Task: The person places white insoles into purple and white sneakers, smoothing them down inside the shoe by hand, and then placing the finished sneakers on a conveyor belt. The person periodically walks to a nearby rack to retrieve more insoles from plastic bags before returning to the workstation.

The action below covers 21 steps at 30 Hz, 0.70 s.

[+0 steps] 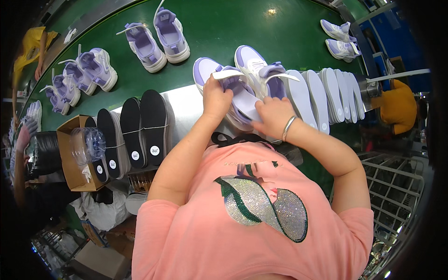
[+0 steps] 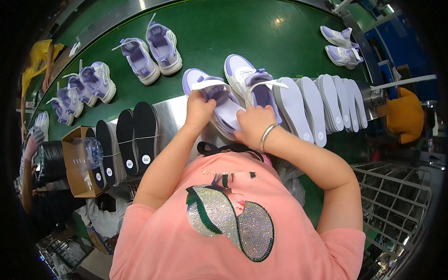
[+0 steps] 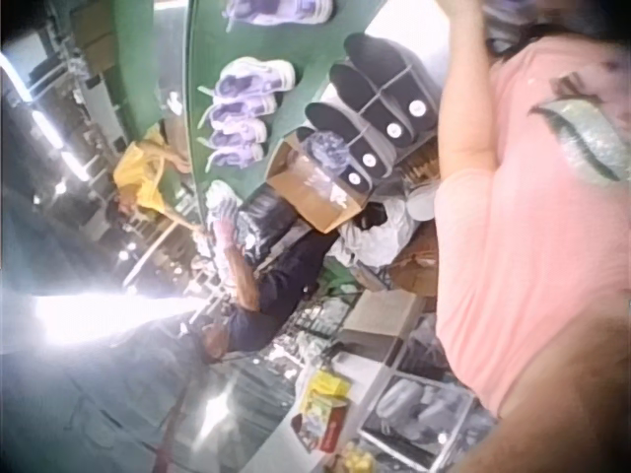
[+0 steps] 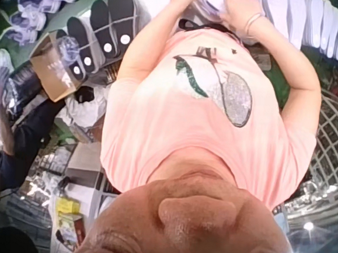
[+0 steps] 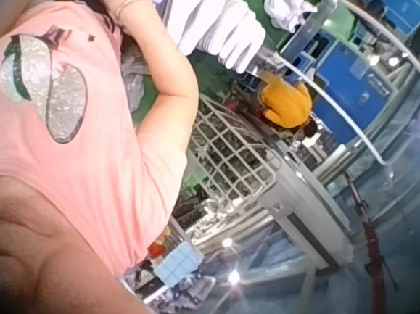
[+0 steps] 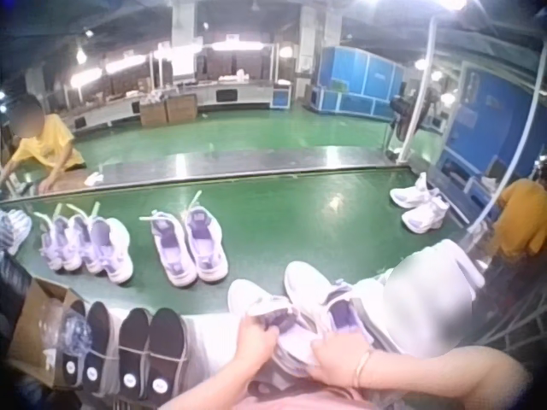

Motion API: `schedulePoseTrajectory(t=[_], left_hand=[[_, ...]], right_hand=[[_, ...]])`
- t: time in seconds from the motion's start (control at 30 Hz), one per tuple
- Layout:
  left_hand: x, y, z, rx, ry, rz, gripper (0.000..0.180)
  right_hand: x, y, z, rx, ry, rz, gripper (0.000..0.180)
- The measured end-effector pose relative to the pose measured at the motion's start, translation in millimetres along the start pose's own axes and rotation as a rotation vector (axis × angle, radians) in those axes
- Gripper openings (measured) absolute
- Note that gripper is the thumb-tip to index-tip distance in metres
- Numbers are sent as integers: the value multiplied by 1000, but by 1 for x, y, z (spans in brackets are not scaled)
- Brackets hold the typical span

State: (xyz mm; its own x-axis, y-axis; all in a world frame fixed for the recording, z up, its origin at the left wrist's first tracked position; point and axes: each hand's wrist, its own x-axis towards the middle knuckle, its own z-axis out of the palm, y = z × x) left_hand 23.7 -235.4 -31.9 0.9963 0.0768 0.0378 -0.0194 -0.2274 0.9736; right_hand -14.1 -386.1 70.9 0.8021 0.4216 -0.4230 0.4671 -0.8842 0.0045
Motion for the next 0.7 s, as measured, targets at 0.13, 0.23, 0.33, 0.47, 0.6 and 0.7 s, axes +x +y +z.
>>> schedulePoseTrajectory(t=[0.13, 0.23, 0.33, 0.47, 0.6, 0.7], left_hand=[[2, -2, 4, -6, 29, 17, 35], [0, 1, 4, -28, -3, 43, 38], [0, -4, 4, -88, -38, 69, 44], [-3, -7, 3, -102, -86, 1, 50], [-2, -2, 7, -138, -114, -36, 52], [0, -13, 11, -136, -124, -44, 50]], right_hand=[[16, -3, 6, -32, 114, -116, 15], [42, -7, 34, -62, 138, -209, 12], [56, -5, 44, -49, 117, -250, 13], [68, -10, 28, 32, -225, -123, 18], [90, -5, 55, 54, -342, -180, 23], [107, 0, 61, -104, -611, -365, 24]])
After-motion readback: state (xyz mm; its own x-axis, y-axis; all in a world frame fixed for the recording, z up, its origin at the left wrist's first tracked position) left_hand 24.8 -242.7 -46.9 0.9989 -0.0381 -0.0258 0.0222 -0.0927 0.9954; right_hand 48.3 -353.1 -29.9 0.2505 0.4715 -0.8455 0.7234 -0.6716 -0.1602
